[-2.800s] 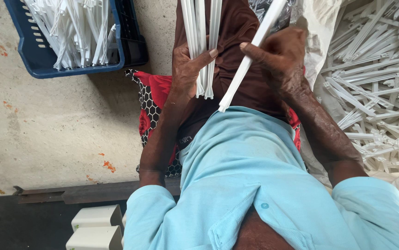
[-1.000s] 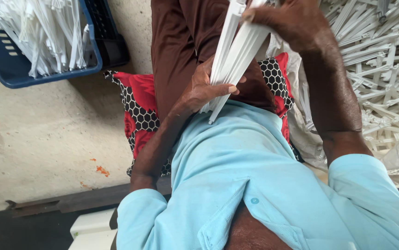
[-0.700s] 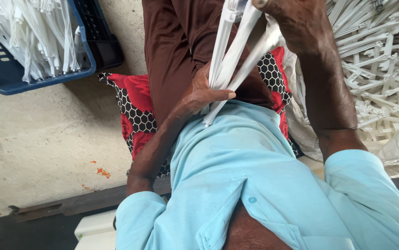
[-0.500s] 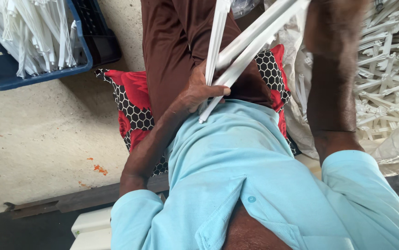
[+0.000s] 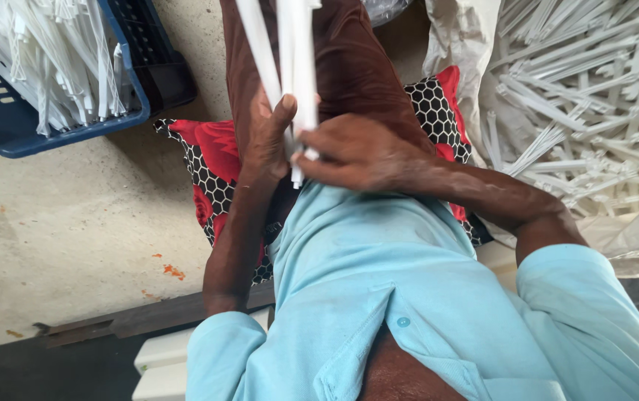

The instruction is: The person sits on the floor and repeatedly picks up white plastic rods and small connectors, then joins them together by hand. The person handles the parts one at a time, snapping the connectors onto the rods and placing the assembled units aside.

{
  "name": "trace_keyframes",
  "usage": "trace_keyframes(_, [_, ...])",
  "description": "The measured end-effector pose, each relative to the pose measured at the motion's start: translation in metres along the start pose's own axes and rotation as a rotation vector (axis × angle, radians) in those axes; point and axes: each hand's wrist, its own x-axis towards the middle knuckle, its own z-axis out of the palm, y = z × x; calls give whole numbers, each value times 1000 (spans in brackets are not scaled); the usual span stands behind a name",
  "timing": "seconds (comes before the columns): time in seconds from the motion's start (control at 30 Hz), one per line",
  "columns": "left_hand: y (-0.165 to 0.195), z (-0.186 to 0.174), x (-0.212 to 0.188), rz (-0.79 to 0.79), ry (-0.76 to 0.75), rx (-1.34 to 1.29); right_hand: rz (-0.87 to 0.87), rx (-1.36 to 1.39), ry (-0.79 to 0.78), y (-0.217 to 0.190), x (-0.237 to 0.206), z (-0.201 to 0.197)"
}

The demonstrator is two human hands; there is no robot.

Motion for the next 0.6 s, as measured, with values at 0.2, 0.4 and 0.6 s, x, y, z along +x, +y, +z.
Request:
trace_keyframes(0.2, [22, 3, -1, -5, 26, 159, -511, -123, 107, 7, 27, 21])
trace_keyframes(0.4, [20, 0, 9, -121, 125, 246, -466, 1, -57, 22, 44, 25])
trace_keyframes(0.6, [23, -8, 11, -263, 148, 330, -338, 411, -90, 28, 46, 20])
